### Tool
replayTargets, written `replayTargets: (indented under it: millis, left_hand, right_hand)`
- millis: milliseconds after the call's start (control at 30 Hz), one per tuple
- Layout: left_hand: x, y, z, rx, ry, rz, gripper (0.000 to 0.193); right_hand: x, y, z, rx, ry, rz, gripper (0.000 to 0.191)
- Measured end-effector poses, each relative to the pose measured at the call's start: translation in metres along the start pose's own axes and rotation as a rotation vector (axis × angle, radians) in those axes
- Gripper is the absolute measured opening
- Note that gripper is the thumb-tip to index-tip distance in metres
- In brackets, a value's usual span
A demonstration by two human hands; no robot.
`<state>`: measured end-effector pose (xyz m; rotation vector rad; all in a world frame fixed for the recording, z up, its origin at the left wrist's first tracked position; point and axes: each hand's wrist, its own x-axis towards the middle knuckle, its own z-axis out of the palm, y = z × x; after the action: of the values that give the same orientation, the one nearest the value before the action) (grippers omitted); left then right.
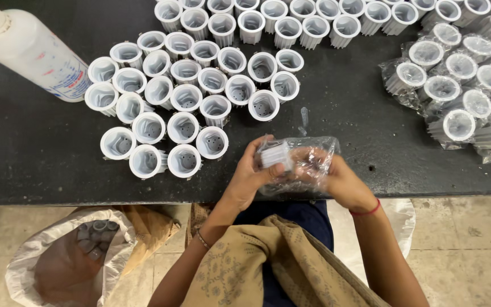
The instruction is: The person sits at a work table and wraps white plastic cup-shaped components one at a time in clear plastic film, pressing the film around each part and placing the wrapped part on a growing pile of finished pieces on the table.
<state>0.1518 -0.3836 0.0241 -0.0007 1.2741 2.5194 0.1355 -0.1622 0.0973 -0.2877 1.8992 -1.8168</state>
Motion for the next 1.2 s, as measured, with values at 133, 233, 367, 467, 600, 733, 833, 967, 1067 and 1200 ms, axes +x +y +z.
replayTargets:
  millis: [133,233,367,467,600,733,833,967,1067,1200]
  left_hand:
    - [0.005,0.003,0.004,-0.218,0.007,-0.085,0.070]
    - [0.003,0.007,0.003,-0.307,0.001,-0.088,0.067]
    - [0.003,0.010,0.001,-0.340,0.045,-0.094,0.068]
    - [0.008,0.003,0.009,-0.193,-0.013,-0.086,0.068]
    - [0.005,-0.013,0.028,0.054,-0.134,0.091,0.067]
    - [0.002,-0.009,0.032,-0.133,-0.091,-0.033,0.065]
    - [0.001,-0.007,0.033,-0.156,-0.068,-0.024,0.063]
    - [0.004,-0.011,0.034,-0.241,0.028,0.002,0.064]
    - [0.017,-0.010,0.032,-0.199,0.016,0.078,0.057]
    - [0.024,-0.009,0.039,-0.311,0.051,0.036,0.041]
  right_hand:
    - [-0.019,-0.020,-0.006,-0.155,0.105,-0.171,0.041]
    - [-0.038,-0.029,-0.022,-0.260,0.299,-0.330,0.076]
    - [-0.040,-0.010,-0.015,-0.424,0.224,-0.214,0.141]
    - [-0.029,0.012,0.001,-0.401,0.234,-0.336,0.142]
    - [-0.013,0.023,0.010,0.001,0.414,-0.277,0.102]
    - [-0.009,0.014,0.015,0.176,0.441,-0.165,0.018]
    - [-0.005,0.013,0.031,-0.069,0.561,-0.347,0.011]
    - [-0.013,0.015,0.047,-0.568,0.529,-0.427,0.031]
    - [-0.017,0.017,0.050,-0.654,0.390,-0.522,0.048]
    - [-0.020,0.015,0.043,-0.820,0.341,-0.608,0.069]
